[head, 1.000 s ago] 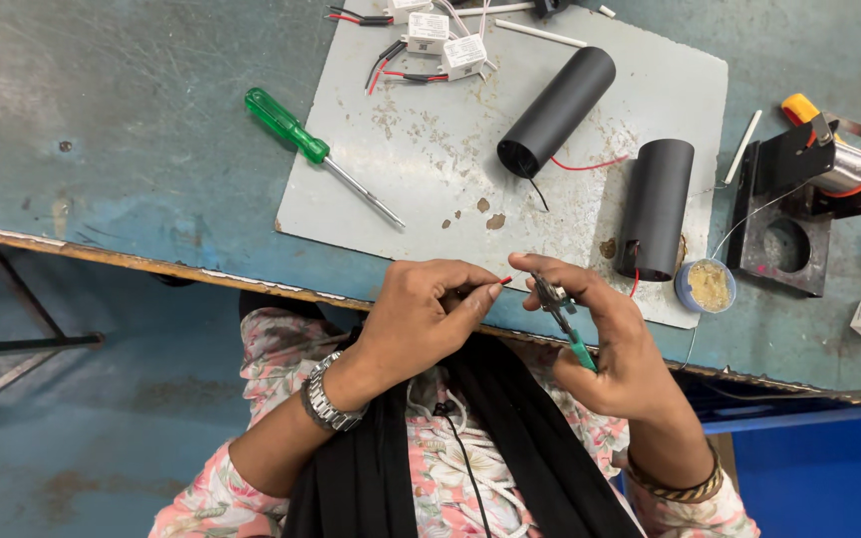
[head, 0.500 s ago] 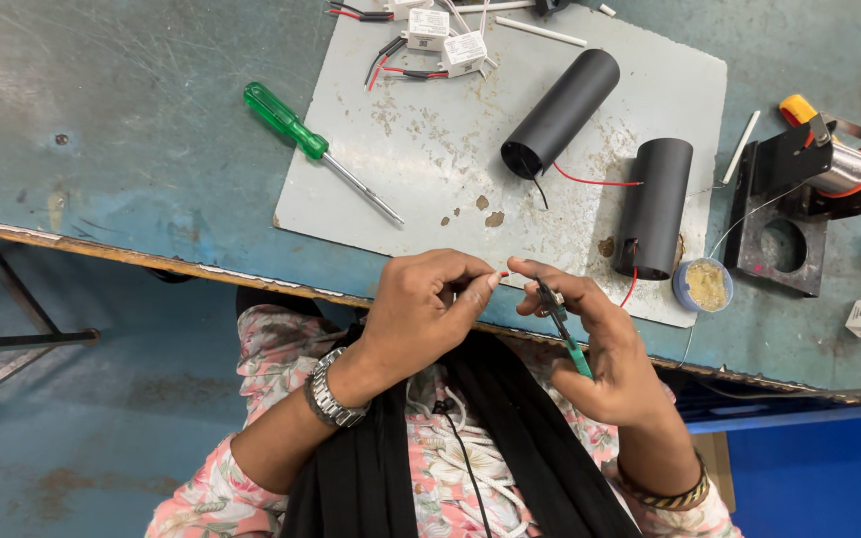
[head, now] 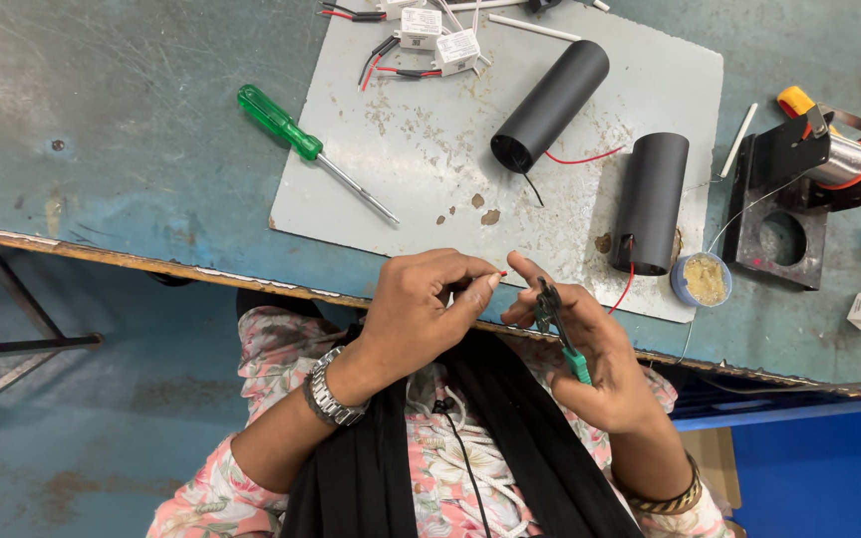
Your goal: The person solders red and black wires onto the terminals of black cylindrical lamp housings at a workbench. They strip wire ends with pliers, twist the bare ends, apply flux or solder paste from a small container, and touch a soldering iron to the joints, working through several housings one at a time.
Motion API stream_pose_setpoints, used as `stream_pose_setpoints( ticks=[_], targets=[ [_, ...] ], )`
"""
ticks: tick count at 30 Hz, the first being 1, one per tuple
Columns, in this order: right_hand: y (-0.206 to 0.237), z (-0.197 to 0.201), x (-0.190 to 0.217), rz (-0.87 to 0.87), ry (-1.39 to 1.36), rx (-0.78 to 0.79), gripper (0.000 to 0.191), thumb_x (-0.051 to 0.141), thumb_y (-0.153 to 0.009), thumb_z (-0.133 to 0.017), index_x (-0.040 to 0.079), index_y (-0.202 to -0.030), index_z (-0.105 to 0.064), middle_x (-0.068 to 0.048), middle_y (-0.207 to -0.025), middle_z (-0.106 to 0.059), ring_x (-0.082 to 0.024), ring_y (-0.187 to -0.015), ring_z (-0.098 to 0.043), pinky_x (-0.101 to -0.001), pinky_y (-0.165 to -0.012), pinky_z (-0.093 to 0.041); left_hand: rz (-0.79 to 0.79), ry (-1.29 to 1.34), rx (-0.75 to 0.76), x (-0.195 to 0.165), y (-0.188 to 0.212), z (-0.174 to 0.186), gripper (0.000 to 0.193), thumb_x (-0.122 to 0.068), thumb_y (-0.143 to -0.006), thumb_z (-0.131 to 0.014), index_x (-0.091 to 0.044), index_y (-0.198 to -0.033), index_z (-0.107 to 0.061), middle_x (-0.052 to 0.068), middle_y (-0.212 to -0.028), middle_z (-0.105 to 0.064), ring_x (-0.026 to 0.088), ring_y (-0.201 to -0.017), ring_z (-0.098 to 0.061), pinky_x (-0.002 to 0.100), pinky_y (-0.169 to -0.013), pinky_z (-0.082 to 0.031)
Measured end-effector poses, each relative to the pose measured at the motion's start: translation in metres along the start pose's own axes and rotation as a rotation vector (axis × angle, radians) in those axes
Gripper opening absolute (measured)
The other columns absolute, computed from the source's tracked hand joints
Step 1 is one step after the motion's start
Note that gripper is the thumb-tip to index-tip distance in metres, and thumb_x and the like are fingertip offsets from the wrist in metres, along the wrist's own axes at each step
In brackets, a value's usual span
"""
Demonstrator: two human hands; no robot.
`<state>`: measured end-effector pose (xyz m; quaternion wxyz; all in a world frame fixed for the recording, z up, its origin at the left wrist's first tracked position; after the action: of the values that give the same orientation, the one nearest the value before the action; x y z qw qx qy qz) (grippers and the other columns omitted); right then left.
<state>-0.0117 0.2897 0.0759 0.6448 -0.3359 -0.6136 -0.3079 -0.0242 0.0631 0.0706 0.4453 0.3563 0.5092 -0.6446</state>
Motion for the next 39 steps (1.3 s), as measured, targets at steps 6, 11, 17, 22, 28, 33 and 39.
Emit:
stream_pose_setpoints(
  ticks=[6,11,17,22,28,33,39],
  targets=[
    [0.001,-0.001,0.000,0.038,-0.067,0.016,0.076,-0.007,-0.066,-0.044,-0.001,-0.141,-0.050,-0.023,-0.129,-0.063,-0.039,-0.165,-0.029,-0.0476,-0.129,-0.032,0.003,0.011,0.004,-0.002,0.000,0.001,0.015,-0.013,-0.091,-0.071,-0.002,-0.099,-0.076,0.010,-0.082,-0.074,0.016,-0.061,-0.065,0.030,-0.054,-0.047],
    [0.009,0.007,-0.001,-0.043,-0.119,-0.130,0.077,-0.006,-0.067,-0.056,0.000,-0.143,-0.048,-0.016,-0.155,-0.048,-0.029,-0.125,-0.059,-0.0447,-0.112,-0.047,0.002,0.022,0.034,-0.011,0.001,0.004,0.013,-0.012,-0.092,-0.072,-0.002,-0.097,-0.077,0.009,-0.078,-0.072,0.016,-0.059,-0.065,0.030,-0.053,-0.046],
    [0.017,0.004,-0.023,-0.345,-0.113,-0.142,0.074,0.000,-0.074,-0.071,-0.002,-0.143,-0.047,-0.018,-0.133,-0.058,-0.027,-0.115,-0.063,-0.0444,-0.103,-0.051,-0.020,0.053,0.041,-0.020,0.003,0.009,0.013,-0.013,-0.092,-0.072,-0.001,-0.096,-0.076,0.009,-0.084,-0.075,0.014,-0.065,-0.069,0.028,-0.056,-0.050],
    [0.019,-0.005,-0.031,-0.346,-0.299,-0.100,0.081,0.009,-0.074,-0.072,-0.003,-0.149,-0.044,-0.018,-0.136,-0.059,-0.029,-0.122,-0.063,-0.0455,-0.112,-0.046,0.034,0.091,0.064,-0.019,0.002,0.008,0.013,-0.013,-0.092,-0.071,-0.002,-0.097,-0.077,0.007,-0.084,-0.076,0.012,-0.065,-0.069,0.027,-0.056,-0.051],
    [0.016,-0.007,-0.029,-0.305,-0.295,-0.065,0.091,0.012,-0.068,-0.068,-0.003,-0.152,-0.040,-0.019,-0.143,-0.054,-0.033,-0.129,-0.058,-0.0487,-0.118,-0.041,0.075,0.084,0.079,-0.015,0.001,0.005,0.015,-0.014,-0.090,-0.070,-0.003,-0.097,-0.078,0.007,-0.083,-0.077,0.013,-0.062,-0.068,0.026,-0.054,-0.049],
    [0.013,-0.009,-0.029,-0.311,-0.240,-0.018,0.090,0.012,-0.068,-0.067,-0.002,-0.153,-0.040,-0.019,-0.141,-0.056,-0.032,-0.133,-0.056,-0.0474,-0.118,-0.040,0.036,0.099,0.077,-0.013,0.000,0.005,0.016,-0.014,-0.091,-0.069,-0.002,-0.098,-0.077,0.008,-0.086,-0.076,0.013,-0.068,-0.071,0.027,-0.058,-0.052],
    [0.013,-0.008,-0.030,-0.323,-0.214,-0.010,0.089,0.009,-0.066,-0.064,-0.001,-0.151,-0.042,-0.018,-0.138,-0.057,-0.029,-0.133,-0.056,-0.0455,-0.117,-0.040,0.098,0.092,0.092,-0.012,0.000,0.004,0.018,-0.017,-0.090,-0.072,-0.001,-0.096,-0.077,0.009,-0.081,-0.076,0.014,-0.063,-0.069,0.028,-0.055,-0.051]
  ],
)
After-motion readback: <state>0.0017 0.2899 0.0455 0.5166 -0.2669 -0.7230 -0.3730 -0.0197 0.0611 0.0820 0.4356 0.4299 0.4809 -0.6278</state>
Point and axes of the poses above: each hand's wrist, its own y-axis away from the middle knuckle, its own z-axis out of the back of the hand, x = y × z, the point moved 2 cm from there along -y, towards the middle knuckle
